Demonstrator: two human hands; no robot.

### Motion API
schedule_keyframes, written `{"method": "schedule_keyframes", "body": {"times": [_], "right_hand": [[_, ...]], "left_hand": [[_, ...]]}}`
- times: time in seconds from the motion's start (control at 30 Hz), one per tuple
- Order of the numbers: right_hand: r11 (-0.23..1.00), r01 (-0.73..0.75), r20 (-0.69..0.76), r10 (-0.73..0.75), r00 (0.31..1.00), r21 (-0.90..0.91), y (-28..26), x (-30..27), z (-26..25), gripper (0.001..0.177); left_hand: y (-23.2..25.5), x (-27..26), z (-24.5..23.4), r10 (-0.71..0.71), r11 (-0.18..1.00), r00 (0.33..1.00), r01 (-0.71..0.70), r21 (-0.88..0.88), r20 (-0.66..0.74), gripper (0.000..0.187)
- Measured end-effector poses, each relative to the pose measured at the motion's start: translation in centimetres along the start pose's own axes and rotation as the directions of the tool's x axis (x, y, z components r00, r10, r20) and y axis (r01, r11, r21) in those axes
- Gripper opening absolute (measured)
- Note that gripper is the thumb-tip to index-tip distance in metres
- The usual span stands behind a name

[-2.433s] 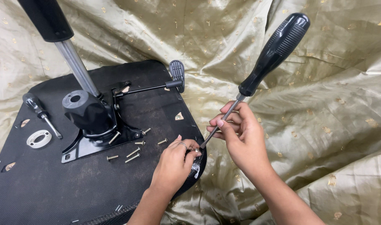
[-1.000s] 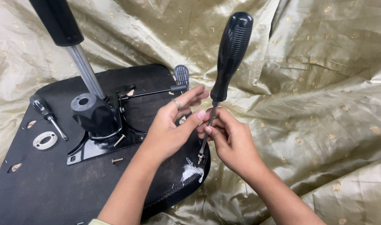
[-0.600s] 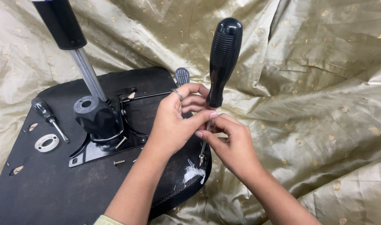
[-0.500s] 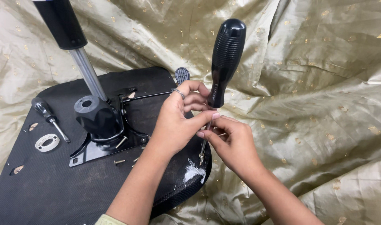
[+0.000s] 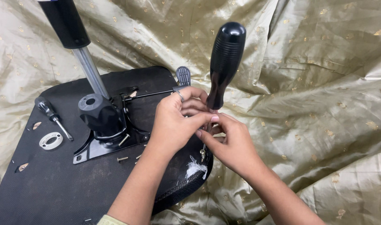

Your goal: The person uses a screwdriver to tighten screws into a black metal base of a piece of furniture. They repeatedly insert and tighten multiple screws into pre-drilled holes on the base plate while holding the base steady.

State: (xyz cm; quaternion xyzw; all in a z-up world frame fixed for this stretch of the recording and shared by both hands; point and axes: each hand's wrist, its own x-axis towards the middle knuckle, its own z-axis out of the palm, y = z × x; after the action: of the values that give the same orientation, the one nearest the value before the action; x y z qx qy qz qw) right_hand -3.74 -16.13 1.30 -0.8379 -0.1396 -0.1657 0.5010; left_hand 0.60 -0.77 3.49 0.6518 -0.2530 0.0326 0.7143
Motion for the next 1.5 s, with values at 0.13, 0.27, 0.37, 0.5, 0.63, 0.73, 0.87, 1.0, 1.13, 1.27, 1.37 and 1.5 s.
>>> {"method": "schedule_keyframes", "body": {"times": [0.13, 0.27, 0.37, 0.5, 0.63, 0.73, 0.87, 1.0, 1.13, 1.27, 1.37, 1.5], "right_hand": [[0.997, -0.062, -0.075, 0.059, 0.995, -0.044, 0.3, -0.2, 0.1, 0.024], [0.988, -0.079, -0.098, 0.093, 0.991, 0.135, 0.8, -0.5, 0.1, 0.027], [0.997, -0.061, -0.106, 0.065, 0.992, 0.037, 0.9, -0.8, 0.1, 0.018], [0.992, -0.095, -0.081, 0.088, 0.993, -0.088, 1.1, -0.7, -0.3, 0.012], [0.992, -0.069, -0.055, 0.063, 0.997, -0.107, 1.1, -0.6, 0.1, 0.013], [0.997, -0.033, -0.015, 0.032, 0.999, -0.071, 1.1, -0.8, 0.6, 0.015], [0.991, -0.042, 0.001, 0.042, 0.999, 0.127, 1.2, -1.0, 0.8, 0.019], [0.955, -0.162, -0.008, 0.169, 0.986, 0.249, 1.6, -0.3, -0.4, 0.02], [0.946, -0.206, -0.037, 0.222, 0.974, 0.251, 2.5, -0.2, -1.2, 0.02], [0.942, -0.23, -0.031, 0.245, 0.969, 0.246, 3.1, -0.8, -0.7, 0.019], [0.941, -0.21, -0.014, 0.222, 0.975, 0.267, 3.2, -1.0, -0.3, 0.02], [0.937, -0.188, -0.002, 0.197, 0.98, 0.295, 3.1, -0.9, -0.3, 0.021]], "left_hand": [[-0.1, -0.6, 0.8, 0.03, 0.999, 1.0, -0.029, 0.02, -0.01, 0.033], [-0.4, -0.7, 0.8, 0.073, 0.997, 0.997, -0.074, 0.02, 0.02, 0.039], [-0.6, -0.7, 0.6, 0.089, 0.996, 0.992, -0.09, 0.008, 0.091, 0.036], [-0.4, -0.5, 0.3, 0.106, 0.994, 0.982, -0.108, 0.0, 0.158, 0.033], [-1.0, -0.6, 0.4, -0.019, 1.0, 0.996, 0.02, -0.004, 0.089, 0.031], [-2.7, -0.7, 0.1, -0.127, 0.988, 0.991, 0.13, -0.078, 0.043, 0.027], [-6.2, -2.8, -0.8, -0.079, 0.997, 0.996, 0.079, 0.013, 0.027, 0.024], [-8.4, -5.5, -1.1, -0.086, 0.918, 0.996, 0.075, 0.389, 0.011, 0.051], [-8.3, -6.8, -0.8, -0.001, 0.768, 0.988, -0.099, 0.633, 0.157, 0.034], [-7.7, -6.7, 0.2, 0.003, 0.689, 0.99, -0.106, 0.717, 0.143, 0.029], [-7.5, -6.4, 0.9, -0.043, 0.648, 0.995, -0.042, 0.761, 0.092, 0.023], [-7.7, -5.9, 1.8, -0.019, 0.587, 0.998, -0.044, 0.808, 0.068, 0.023]]}}
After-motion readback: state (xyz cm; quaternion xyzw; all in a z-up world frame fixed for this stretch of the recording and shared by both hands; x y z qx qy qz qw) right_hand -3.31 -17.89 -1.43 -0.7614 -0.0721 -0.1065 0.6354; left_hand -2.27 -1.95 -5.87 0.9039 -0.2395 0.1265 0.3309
